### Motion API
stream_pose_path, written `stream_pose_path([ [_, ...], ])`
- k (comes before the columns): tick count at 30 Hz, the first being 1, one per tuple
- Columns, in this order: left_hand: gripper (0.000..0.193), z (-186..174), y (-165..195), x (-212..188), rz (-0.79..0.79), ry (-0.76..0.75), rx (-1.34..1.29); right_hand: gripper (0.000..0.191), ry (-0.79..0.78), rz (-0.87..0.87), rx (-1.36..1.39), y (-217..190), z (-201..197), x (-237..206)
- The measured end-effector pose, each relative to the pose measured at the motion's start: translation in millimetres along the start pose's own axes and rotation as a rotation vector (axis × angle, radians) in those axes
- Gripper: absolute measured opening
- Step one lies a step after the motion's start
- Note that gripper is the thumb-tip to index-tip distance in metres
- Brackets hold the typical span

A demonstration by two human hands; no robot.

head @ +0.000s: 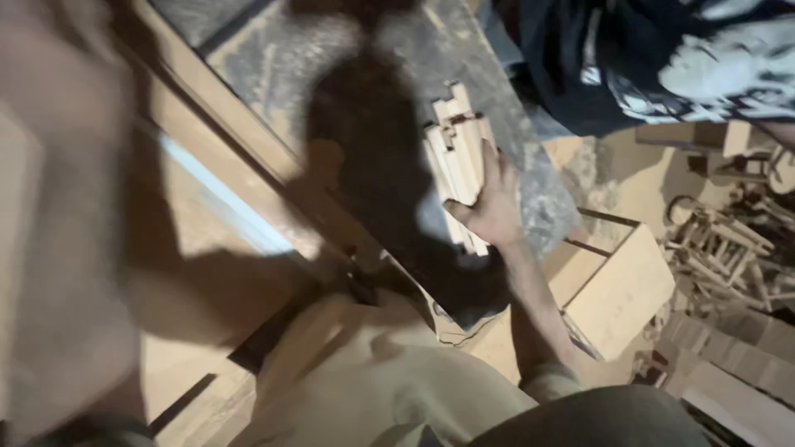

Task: The person cuts small wooden strips into shorter pieces on a table saw, pushing each strip through the blade and stacking the cut pieces on the side table. They gather the finished pieces into a bundle and continue cutting more strips.

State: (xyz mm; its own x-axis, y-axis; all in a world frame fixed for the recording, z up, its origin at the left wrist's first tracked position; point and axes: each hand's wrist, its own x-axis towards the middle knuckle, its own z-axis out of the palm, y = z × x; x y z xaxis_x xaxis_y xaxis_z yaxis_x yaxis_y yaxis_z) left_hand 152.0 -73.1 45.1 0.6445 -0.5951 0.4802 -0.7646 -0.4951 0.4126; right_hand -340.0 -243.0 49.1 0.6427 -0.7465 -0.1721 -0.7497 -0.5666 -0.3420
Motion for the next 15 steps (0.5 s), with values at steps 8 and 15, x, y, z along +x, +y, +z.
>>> stream_pose_path([
  [8, 0.019, 41, 260, -183, 0.106, -0.762, -0.540, 0.121, 0.000, 0.041, 0.024, -13, -9, 11],
  [15, 0.029, 25, 313, -190, -0.215, -0.789, -0.384, 0.109, 0.026, -0.013, 0.087, -10, -13, 37],
])
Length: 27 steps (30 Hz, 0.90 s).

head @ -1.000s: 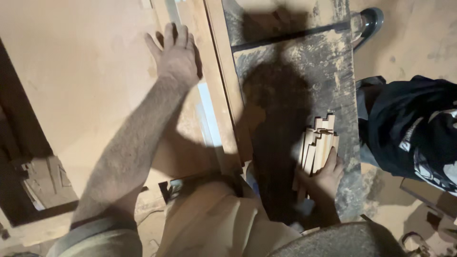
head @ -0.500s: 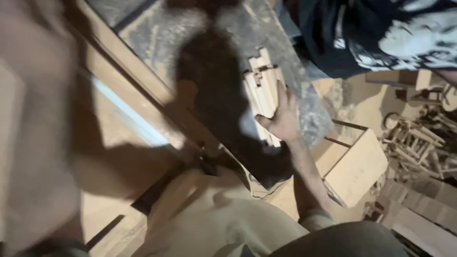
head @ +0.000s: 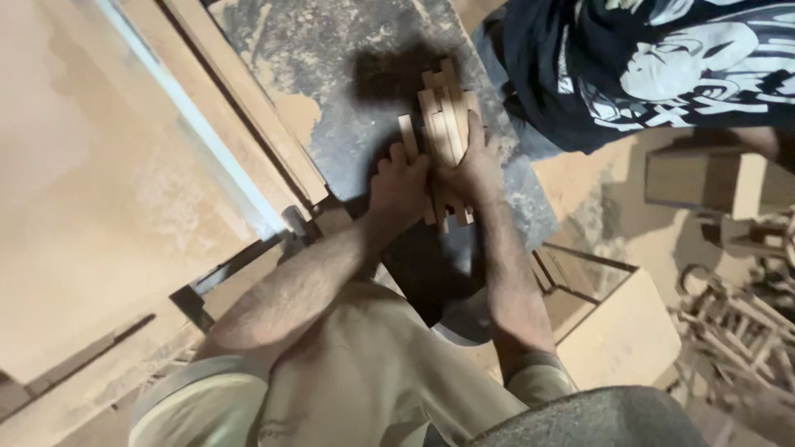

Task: The person cuts small wooden strips into shorter pieces on a table saw, pushing each strip through the blade and stacking the cut pieces on the side table. They gather the finished pieces into a bundle and continue cutting more strips.

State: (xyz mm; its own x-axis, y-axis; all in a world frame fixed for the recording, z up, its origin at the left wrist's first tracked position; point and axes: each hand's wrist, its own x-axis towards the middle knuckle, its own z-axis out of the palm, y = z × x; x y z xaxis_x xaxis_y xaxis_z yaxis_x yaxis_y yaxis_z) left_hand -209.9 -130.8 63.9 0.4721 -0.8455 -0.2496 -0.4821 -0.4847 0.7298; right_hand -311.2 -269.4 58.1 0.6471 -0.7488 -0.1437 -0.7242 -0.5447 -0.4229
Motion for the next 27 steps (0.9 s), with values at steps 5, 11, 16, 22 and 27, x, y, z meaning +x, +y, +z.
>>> stream_pose_path([
  [5, 0.025, 11, 0, 14, -0.047, 0.083, 0.071, 0.121, -0.055, 0.082, -0.056, 9, -3, 13],
  [11, 0.049, -57, -28, -58, -0.005, 0.517, -0.484, 0.126, -0.038, 0.011, -0.140, 19, 4, 24],
  [16, 0.051, -124, -131, -88, -0.182, 0.816, -0.050, 0.123, -0.003, -0.014, -0.102, 29, 16, 29],
  [22, 0.030, -107, -203, -38, -0.067, 0.626, 0.054, 0.124, -0.007, -0.036, -0.091, 23, 9, 27],
  [27, 0.053, -111, -191, -62, -0.063, 0.553, 0.244, 0.125, -0.008, -0.041, -0.110, 13, 3, 24],
])
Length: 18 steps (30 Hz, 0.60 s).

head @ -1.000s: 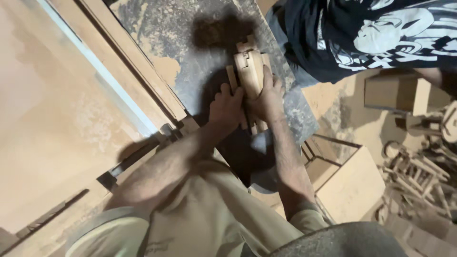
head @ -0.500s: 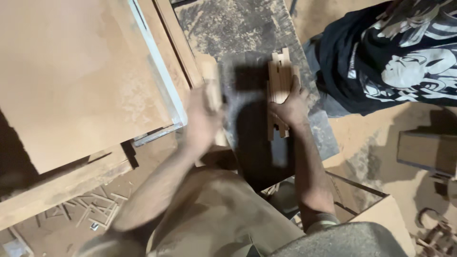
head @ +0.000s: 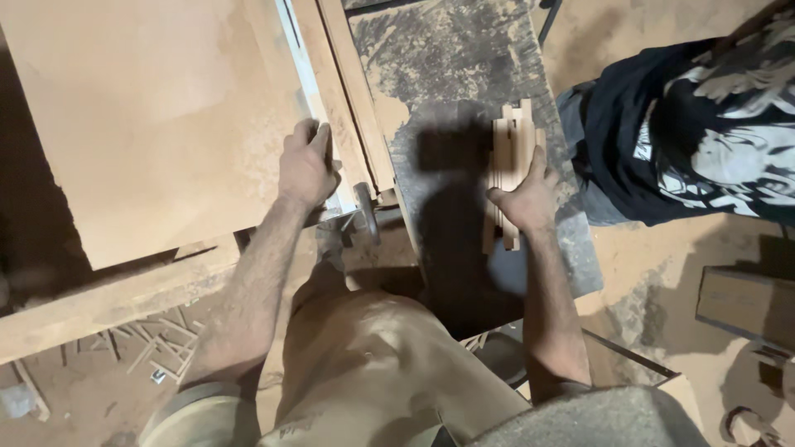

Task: The person cuts small wooden strips into shorter pieces on a table saw, pushing each strip through the blade and stacking the cut pieces on the side table. They gather the finished pieces into a bundle and continue cutting more strips.

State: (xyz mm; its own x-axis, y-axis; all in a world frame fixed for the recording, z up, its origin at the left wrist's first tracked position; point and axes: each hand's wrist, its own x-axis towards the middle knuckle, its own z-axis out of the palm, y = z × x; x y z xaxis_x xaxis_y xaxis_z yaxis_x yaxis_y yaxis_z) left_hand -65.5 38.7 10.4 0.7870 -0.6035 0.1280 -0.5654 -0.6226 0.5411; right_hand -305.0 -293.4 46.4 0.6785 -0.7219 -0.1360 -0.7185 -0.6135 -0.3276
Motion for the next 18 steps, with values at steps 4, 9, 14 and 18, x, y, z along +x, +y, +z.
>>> stream_pose_path([
  [4, 0.069, -20, 19, -4, 0.047, -0.070, 0.235, 0.121, -0.036, 0.060, 0.005, -2, -5, -5],
  [9, 0.090, -37, 26, 16, -0.064, -0.381, 0.336, 0.122, -0.018, 0.061, -0.022, 1, -3, -4],
  [14, 0.095, -51, 21, 62, -0.124, -0.501, 0.423, 0.119, 0.028, 0.049, -0.059, 5, 3, -10],
  [18, 0.098, -52, 7, 99, -0.136, -0.505, 0.438, 0.120, 0.011, 0.044, -0.028, 6, 1, -15],
])
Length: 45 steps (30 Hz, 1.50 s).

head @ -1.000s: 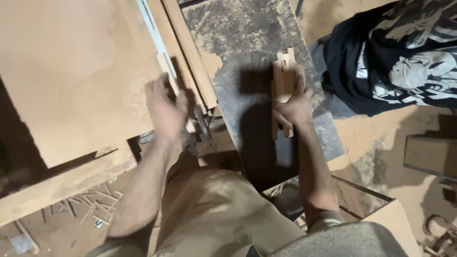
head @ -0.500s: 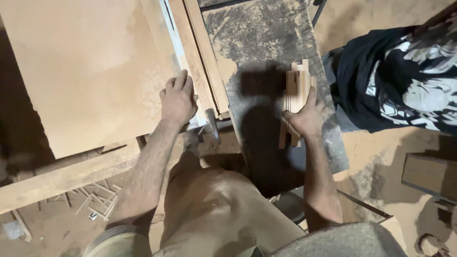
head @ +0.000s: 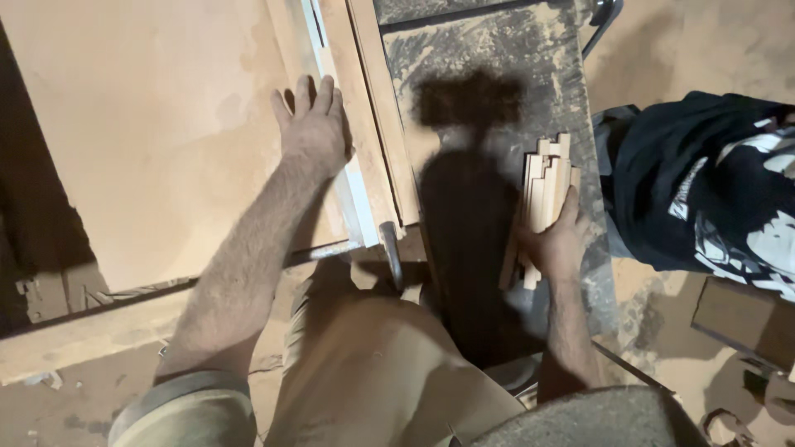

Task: The person cuts small wooden strips into shorter pieces on a table saw, pushing each strip through the blade and stacking the cut pieces on the side table. They gather the finished pieces into a bundle and continue cutting more strips.

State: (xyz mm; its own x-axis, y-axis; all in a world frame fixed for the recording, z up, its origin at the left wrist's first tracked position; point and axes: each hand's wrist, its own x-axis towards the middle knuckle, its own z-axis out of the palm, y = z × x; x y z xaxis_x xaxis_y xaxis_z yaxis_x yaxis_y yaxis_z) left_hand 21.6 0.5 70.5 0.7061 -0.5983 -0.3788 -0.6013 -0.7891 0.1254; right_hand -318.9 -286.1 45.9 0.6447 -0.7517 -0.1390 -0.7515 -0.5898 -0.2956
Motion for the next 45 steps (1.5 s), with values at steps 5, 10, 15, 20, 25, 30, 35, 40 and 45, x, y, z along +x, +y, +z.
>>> stream_pose_path([
  [5, 0.099, -6, -17, 36, -0.001, -0.006, -0.005, 0.118, -0.016, 0.008, -0.007, -6, -7, -11],
  [10, 0.094, -17, -35, 79, 0.002, -0.019, 0.082, 0.119, 0.014, -0.018, 0.051, -10, -8, -17],
  [15, 0.088, -26, -59, 128, 0.017, 0.012, 0.156, 0.119, -0.012, 0.058, 0.024, -13, -7, -18],
  [20, 0.085, -56, -83, 180, -0.051, 0.005, 0.069, 0.120, -0.003, 0.061, 0.037, -25, -13, -17],
  [25, 0.055, -97, -98, 195, -0.176, 0.304, 0.060, 0.125, -0.036, 0.077, 0.104, -20, -19, -21],
  [30, 0.027, -25, -7, 106, 0.404, 0.916, -0.088, 0.122, -0.037, 0.118, 0.141, -7, -17, -33],
  [35, 0.020, 76, 150, -34, 0.882, 0.355, -0.201, 0.122, -0.035, 0.120, 0.098, -9, -20, -34],
  [40, 0.031, 101, 248, -110, 0.643, 0.116, -0.421, 0.124, -0.040, 0.105, 0.089, -18, -27, -34],
  [45, 0.044, 94, 228, -123, 0.563, 0.086, -0.218, 0.124, -0.050, 0.082, 0.043, -14, -24, -32],
])
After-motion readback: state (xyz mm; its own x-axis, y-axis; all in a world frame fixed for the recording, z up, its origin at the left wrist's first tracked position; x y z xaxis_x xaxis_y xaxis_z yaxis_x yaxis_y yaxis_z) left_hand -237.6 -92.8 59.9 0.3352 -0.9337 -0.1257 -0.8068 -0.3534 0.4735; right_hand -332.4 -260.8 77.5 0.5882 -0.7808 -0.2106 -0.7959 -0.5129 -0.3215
